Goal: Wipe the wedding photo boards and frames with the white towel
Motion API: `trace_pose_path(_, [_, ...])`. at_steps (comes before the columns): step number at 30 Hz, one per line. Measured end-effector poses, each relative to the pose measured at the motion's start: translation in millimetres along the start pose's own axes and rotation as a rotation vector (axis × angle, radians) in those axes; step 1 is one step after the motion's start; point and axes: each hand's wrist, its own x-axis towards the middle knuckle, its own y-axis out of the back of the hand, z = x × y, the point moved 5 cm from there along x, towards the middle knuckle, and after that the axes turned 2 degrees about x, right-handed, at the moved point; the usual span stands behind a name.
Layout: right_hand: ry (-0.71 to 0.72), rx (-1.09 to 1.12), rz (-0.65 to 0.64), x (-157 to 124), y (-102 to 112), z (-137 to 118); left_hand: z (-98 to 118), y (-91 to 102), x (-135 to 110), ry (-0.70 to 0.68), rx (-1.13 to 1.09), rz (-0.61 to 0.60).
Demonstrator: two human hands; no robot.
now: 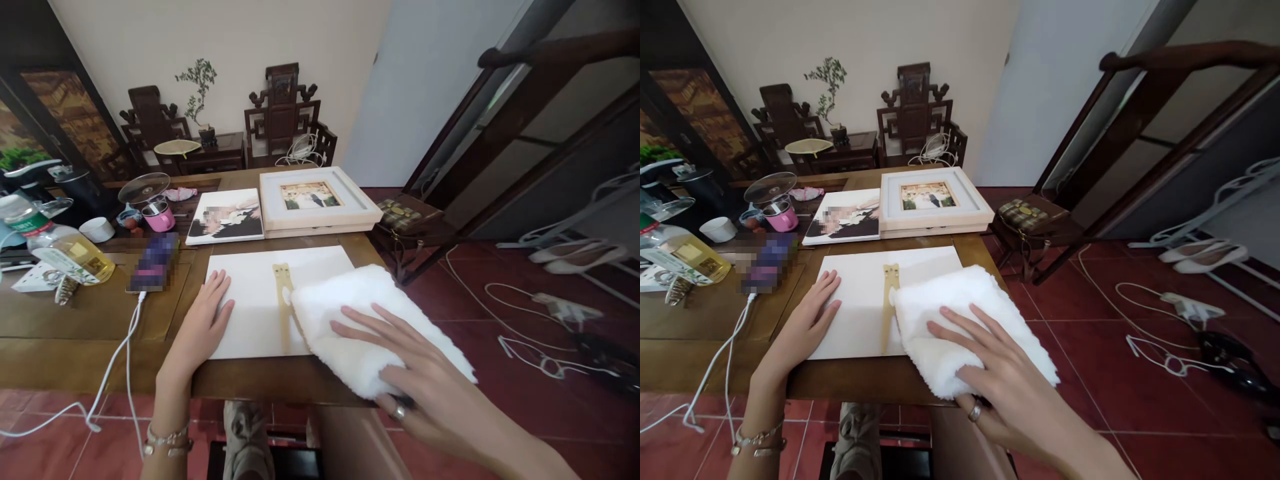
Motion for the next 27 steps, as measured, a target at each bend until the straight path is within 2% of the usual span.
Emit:
trace_pose_path(7, [-0.055, 0.056, 0.004, 18, -9, 33, 0, -0.1, 0, 0.003, -0.012, 0.009])
trace_pose_path(14, [-0.135, 0.02, -0.081, 55, -29, 84, 0, -1.0, 1, 0.005, -0.019, 0.0])
trace_pose_path(17, [-0.17, 0.002, -0.105, 65, -32, 92, 0, -0.9, 1, 0.005, -0.02, 0.003])
trace_pose_path(20, [-0.159, 0.003, -0.098, 59, -29, 77, 1, -1.0, 0, 0.003, -0.018, 0.003])
trace_pose_path(27, [-0.073, -0.02, -0.028, 7, -5, 0, 1, -1.0, 1, 0.009, -0.004, 0.0])
